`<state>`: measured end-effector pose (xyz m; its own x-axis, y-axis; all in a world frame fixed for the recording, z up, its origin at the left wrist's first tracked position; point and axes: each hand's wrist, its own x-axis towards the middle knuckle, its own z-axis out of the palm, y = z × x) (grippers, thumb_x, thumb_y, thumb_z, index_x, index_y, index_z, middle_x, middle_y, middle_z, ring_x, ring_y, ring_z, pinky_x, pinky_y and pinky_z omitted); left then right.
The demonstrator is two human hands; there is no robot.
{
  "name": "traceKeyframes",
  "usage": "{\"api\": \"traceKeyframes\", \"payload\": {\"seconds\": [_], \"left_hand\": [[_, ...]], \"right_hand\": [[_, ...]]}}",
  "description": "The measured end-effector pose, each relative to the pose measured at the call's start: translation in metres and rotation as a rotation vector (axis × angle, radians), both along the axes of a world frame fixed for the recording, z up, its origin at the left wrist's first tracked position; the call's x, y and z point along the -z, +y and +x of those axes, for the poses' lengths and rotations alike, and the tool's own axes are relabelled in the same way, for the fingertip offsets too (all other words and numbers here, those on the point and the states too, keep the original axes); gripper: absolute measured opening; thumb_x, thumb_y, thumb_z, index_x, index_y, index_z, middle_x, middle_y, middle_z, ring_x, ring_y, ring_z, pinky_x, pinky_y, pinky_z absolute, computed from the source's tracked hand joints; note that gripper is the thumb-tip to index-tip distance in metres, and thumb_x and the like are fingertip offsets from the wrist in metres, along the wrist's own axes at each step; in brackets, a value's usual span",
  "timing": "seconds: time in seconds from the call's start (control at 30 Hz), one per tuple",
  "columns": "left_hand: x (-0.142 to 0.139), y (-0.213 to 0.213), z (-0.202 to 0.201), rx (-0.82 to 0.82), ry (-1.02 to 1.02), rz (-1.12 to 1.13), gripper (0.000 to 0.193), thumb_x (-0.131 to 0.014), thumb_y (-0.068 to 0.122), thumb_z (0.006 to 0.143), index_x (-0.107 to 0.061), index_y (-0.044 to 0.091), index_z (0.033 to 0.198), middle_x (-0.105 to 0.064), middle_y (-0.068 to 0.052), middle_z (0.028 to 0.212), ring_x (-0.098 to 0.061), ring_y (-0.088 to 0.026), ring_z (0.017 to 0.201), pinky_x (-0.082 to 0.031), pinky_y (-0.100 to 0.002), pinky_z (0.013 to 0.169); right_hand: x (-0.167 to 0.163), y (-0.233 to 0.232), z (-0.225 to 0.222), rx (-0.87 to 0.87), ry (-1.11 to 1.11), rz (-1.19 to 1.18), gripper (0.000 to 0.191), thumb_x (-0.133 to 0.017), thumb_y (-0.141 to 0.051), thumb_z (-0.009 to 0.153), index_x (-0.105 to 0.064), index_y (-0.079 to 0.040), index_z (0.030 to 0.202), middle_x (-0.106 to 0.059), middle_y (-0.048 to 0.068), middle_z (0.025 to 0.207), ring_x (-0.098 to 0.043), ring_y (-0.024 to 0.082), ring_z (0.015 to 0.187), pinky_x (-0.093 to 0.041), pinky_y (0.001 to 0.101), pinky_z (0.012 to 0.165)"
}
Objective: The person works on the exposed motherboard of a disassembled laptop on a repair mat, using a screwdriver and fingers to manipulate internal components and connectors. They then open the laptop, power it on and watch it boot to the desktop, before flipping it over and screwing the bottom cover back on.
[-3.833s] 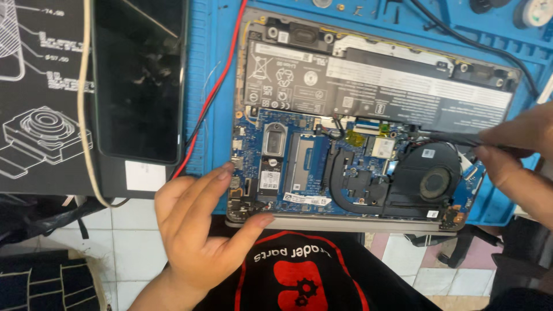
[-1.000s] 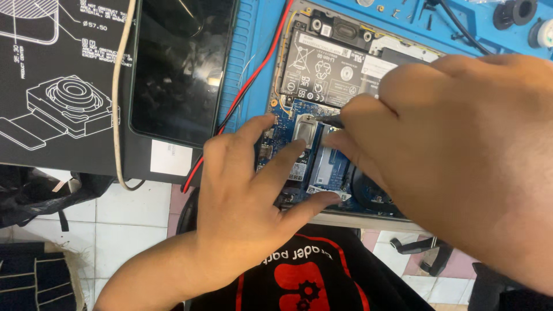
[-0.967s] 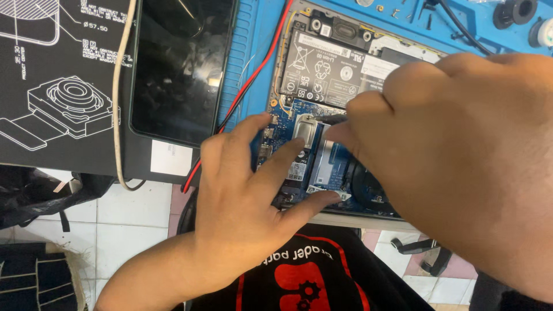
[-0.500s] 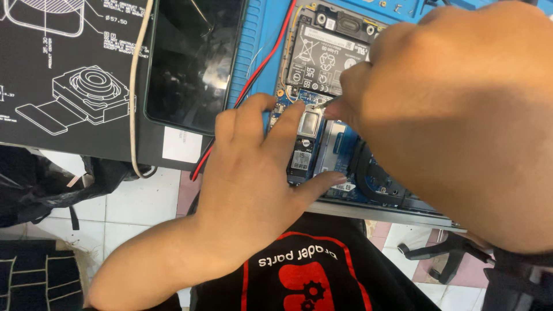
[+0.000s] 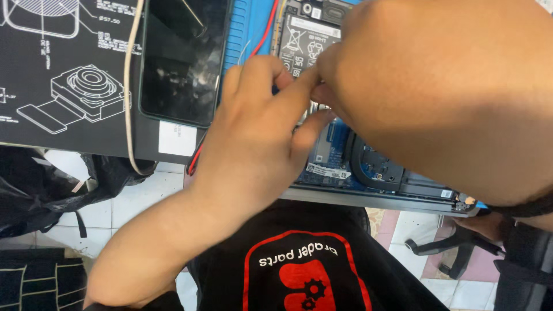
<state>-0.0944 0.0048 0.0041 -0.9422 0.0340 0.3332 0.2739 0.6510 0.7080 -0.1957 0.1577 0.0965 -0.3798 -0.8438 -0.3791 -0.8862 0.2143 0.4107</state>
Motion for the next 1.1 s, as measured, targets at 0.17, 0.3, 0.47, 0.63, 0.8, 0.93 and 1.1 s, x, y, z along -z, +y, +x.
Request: {"api": "traceKeyframes", "payload": {"seconds": [0.17,0.3,0.47,0.63,0.8,0.93,1.1], "left_hand": [[0.009,-0.022,-0.026,0.324,0.100,0.155,0.004,-0.072,-0.002,0.089,-0.069,0.000,0.091,-0.066,-0.011,0.093,-0.058,-0.033,0.090,-0.046,-0.044,0.085],[0.019,-0.022,-0.028,0.252,0.104,0.121,0.013,-0.075,0.003,0.093,-0.063,0.002,0.089,-0.065,-0.010,0.085,-0.062,-0.032,0.087,-0.048,-0.041,0.084],[0.024,-0.018,-0.026,0.174,0.107,0.149,0.015,-0.080,0.004,0.085,-0.066,0.003,0.092,-0.063,-0.011,0.081,-0.063,-0.032,0.084,-0.048,-0.043,0.079],[0.008,-0.021,-0.027,0.137,0.174,0.115,0.029,-0.089,0.013,0.082,-0.068,0.002,0.098,-0.070,-0.008,0.091,-0.064,-0.030,0.089,-0.048,-0.041,0.085],[-0.010,-0.033,-0.017,0.138,0.071,-0.104,0.042,-0.095,0.026,0.071,-0.074,0.004,0.101,-0.065,-0.008,0.102,-0.056,-0.033,0.102,-0.048,-0.042,0.089],[-0.007,-0.032,-0.015,0.153,-0.020,-0.151,0.050,-0.096,0.034,0.067,-0.076,0.005,0.103,-0.060,-0.009,0.111,-0.051,-0.032,0.113,-0.049,-0.042,0.091],[0.000,-0.028,-0.012,0.163,-0.058,-0.150,0.049,-0.095,0.037,0.074,-0.077,0.007,0.107,-0.057,-0.010,0.112,-0.049,-0.031,0.112,-0.049,-0.041,0.091]], "right_hand": [[0.003,0.003,0.004,0.118,-0.045,0.072,0.019,-0.073,-0.023,0.071,-0.072,-0.016,0.088,-0.068,0.004,0.083,-0.070,0.019,0.078,-0.054,0.0318,0.062],[0.002,-0.002,0.007,0.233,-0.114,0.114,0.014,-0.073,-0.020,0.073,-0.073,-0.014,0.086,-0.069,0.006,0.083,-0.070,0.020,0.075,-0.054,0.0318,0.062],[-0.004,-0.013,0.008,0.054,-0.027,-0.037,0.019,-0.073,-0.022,0.064,-0.074,-0.016,0.082,-0.070,0.004,0.082,-0.070,0.019,0.073,-0.054,0.0311,0.062],[-0.005,-0.013,0.011,0.200,0.042,0.110,0.031,-0.059,-0.039,0.096,-0.074,-0.018,0.112,-0.070,0.005,0.082,-0.072,0.017,0.072,-0.055,0.0294,0.055],[-0.002,-0.009,0.010,0.024,0.194,-0.026,0.033,-0.070,-0.029,0.080,-0.075,-0.024,0.113,-0.071,0.000,0.086,-0.073,0.016,0.079,-0.056,0.0284,0.059],[-0.004,-0.011,0.011,-0.006,0.153,-0.052,0.032,-0.070,-0.028,0.078,-0.074,-0.024,0.110,-0.071,0.000,0.086,-0.074,0.016,0.087,-0.057,0.0273,0.064],[-0.004,-0.011,0.011,-0.019,0.069,-0.171,0.038,-0.072,-0.029,0.074,-0.075,-0.025,0.112,-0.072,-0.001,0.089,-0.074,0.017,0.086,-0.058,0.0290,0.067]]}}
